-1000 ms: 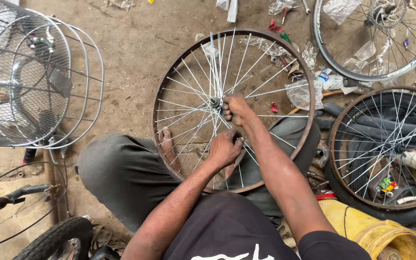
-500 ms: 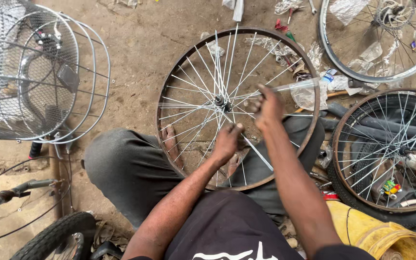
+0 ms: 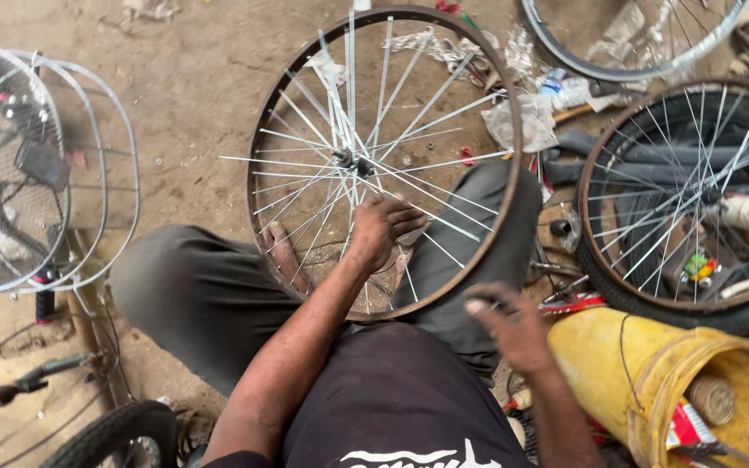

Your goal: The person is repairing a bicycle wheel by manually threading and tightening metal spokes into the rim and hub.

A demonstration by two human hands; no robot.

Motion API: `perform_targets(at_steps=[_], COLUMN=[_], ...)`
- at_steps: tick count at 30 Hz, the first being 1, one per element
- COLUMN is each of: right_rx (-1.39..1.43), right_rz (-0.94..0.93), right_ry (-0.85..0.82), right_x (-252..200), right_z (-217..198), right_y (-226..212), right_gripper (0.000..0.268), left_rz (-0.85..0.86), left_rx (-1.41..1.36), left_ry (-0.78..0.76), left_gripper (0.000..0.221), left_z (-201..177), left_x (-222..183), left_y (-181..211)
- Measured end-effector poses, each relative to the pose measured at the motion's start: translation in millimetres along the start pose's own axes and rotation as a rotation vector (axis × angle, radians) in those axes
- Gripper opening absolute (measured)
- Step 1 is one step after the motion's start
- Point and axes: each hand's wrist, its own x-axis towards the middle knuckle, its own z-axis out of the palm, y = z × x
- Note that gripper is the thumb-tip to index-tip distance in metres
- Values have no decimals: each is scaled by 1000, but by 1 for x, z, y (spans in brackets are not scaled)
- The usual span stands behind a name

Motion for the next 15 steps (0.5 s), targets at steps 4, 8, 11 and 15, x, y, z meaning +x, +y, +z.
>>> perform_targets(at_steps=[4,8,11,15], right_rx=[632,778,852,995], right_rz=[63,142,130,59], right_ry=[194,221,233,148], right_x=[7,11,9,6], right_z=[-49,-57,-44,-38], right_y=[38,54,51,36], right_gripper=[26,21,22,18], left_rz=[-1,37,79,85], left_rx=[2,-11,-210,-128], left_ry=[68,130,119,176], left_gripper=[45,42,38,27], left_z=[8,5,-3,-7], left_x=[-5,20,55,71], left_y=[11,4,-7,-14])
